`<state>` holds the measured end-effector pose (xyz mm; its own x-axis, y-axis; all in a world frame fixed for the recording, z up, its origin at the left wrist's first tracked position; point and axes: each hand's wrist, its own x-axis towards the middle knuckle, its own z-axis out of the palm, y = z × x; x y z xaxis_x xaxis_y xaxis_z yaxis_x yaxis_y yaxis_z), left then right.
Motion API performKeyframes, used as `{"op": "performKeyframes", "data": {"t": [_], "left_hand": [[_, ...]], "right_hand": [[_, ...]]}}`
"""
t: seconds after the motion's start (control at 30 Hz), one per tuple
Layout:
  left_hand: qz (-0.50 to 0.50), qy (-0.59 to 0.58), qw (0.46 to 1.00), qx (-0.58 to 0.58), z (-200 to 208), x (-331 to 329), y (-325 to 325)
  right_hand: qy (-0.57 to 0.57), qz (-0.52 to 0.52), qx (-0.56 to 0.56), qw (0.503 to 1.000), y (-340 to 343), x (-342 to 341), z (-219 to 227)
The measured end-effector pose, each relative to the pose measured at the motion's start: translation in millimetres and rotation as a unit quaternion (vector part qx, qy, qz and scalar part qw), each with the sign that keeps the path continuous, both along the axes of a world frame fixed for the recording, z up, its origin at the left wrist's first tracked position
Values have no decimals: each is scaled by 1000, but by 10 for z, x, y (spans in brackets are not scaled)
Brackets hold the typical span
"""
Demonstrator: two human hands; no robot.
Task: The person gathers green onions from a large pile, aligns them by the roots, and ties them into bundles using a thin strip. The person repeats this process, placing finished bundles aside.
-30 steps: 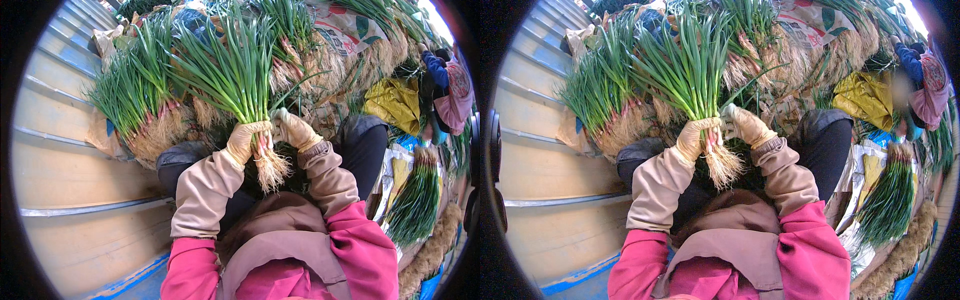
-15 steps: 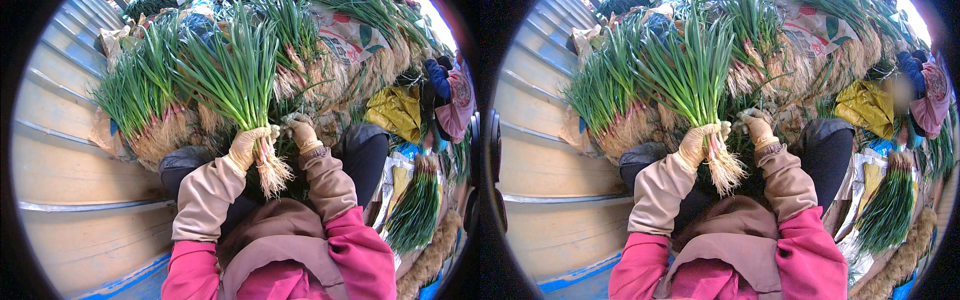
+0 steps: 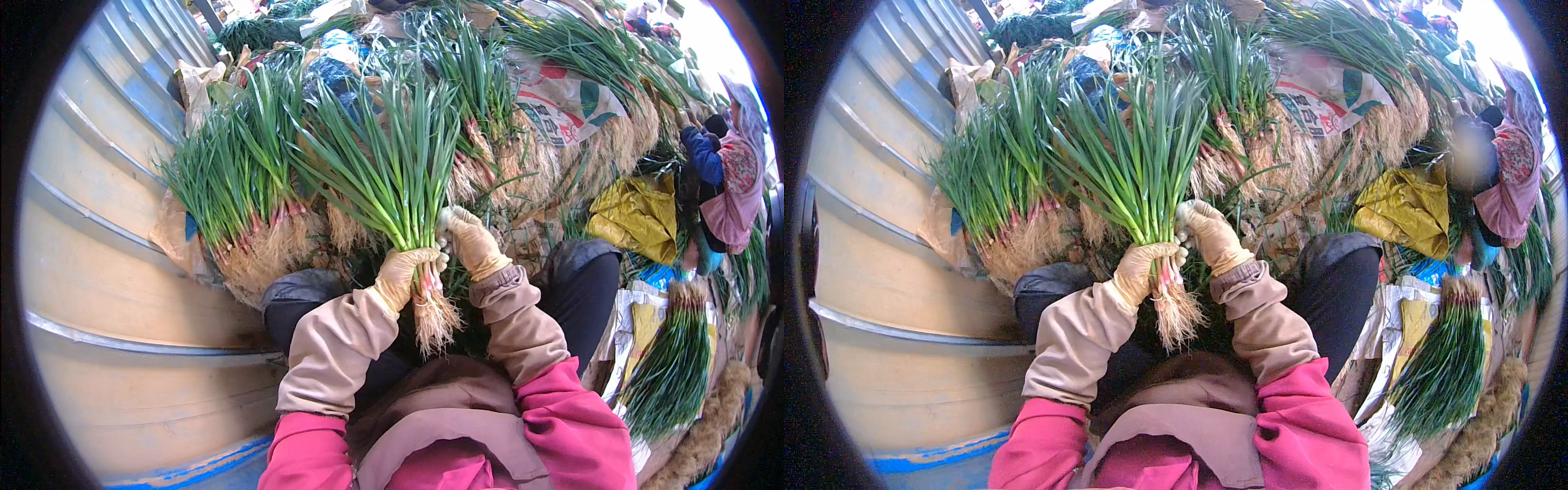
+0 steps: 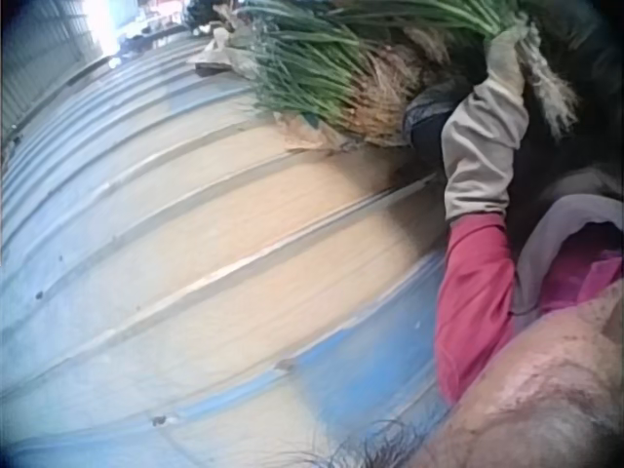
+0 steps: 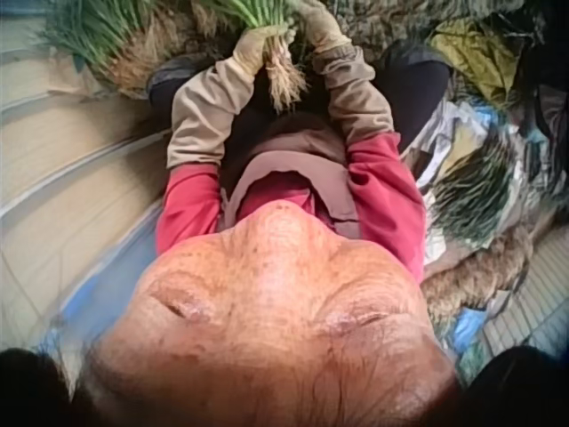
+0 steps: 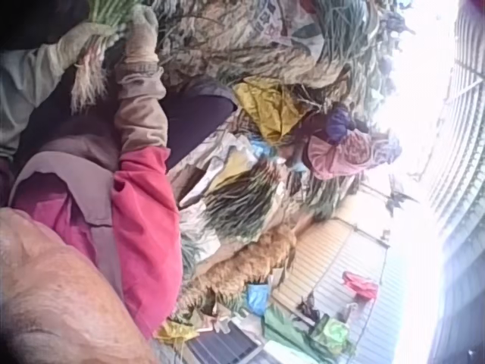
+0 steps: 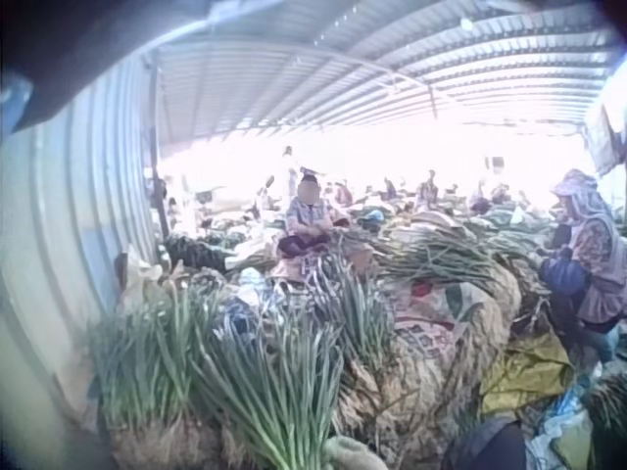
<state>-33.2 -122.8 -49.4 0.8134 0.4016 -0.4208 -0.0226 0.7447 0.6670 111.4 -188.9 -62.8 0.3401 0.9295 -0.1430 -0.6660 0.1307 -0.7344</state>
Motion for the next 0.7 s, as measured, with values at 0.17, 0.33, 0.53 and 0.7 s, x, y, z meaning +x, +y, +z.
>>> {"op": "performKeyframes", "data": {"t": [0.17,0.33,0.53,0.7], "left_hand": [[-13,-24,999,-30,24,-28,-5],[-15,-17,1000,-8,-33,-22,8],[-7,54,998,26,-129,-1,59],[10,54,998,26,-71,51,6]], "right_hand": [[126,24,34,991,57,-31,-127],[-87,-143,-78,983,124,-228,-126],[-209,-150,-88,962,226,-235,-268],[-284,-171,-96,939,327,-134,-514]]}}
